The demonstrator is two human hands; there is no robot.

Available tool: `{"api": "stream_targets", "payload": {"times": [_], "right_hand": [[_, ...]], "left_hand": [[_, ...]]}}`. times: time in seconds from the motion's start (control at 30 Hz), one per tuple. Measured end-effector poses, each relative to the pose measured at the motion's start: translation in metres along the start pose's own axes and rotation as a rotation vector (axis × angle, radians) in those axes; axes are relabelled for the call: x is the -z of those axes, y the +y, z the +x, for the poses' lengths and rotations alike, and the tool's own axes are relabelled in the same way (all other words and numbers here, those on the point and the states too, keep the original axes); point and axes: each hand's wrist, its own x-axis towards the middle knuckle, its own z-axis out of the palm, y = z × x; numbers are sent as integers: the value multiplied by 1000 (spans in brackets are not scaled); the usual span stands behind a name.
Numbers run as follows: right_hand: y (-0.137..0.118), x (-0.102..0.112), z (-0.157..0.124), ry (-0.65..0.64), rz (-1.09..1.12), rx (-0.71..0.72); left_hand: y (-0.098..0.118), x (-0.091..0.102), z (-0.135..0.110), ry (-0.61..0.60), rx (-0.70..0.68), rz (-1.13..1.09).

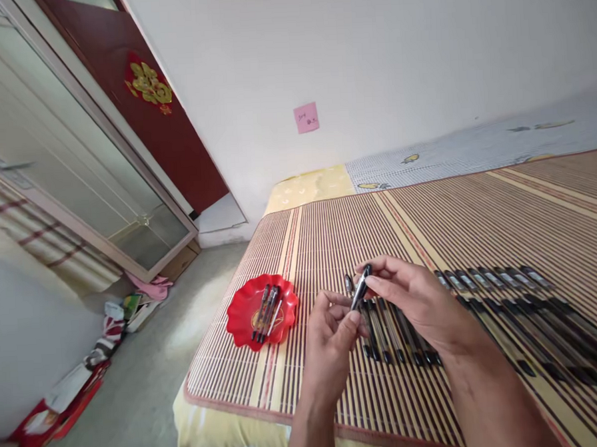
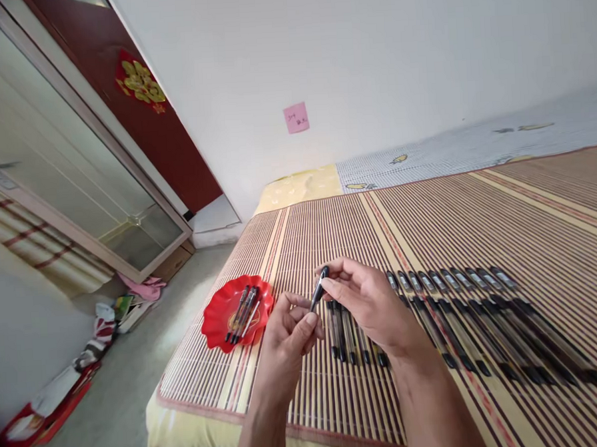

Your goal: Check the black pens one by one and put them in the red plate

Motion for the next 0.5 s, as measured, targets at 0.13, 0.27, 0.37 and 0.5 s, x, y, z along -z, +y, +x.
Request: {"api": "stream_targets", "payload": {"times": [0.13,0.27,0.37,0.5], "right_hand": [[-3,0,-1,-9,-3,22],[-1,4,0,-14,24,-9],[5,11,1,96,-33,-41],[11,18,2,209,-111,-45]], "left_hand": [[2,-5,-2,-27,6,8],[21,16,-1,24,-20,176],[38,63,8,272,-65,385],[46,132,28,576,-17,758]]}}
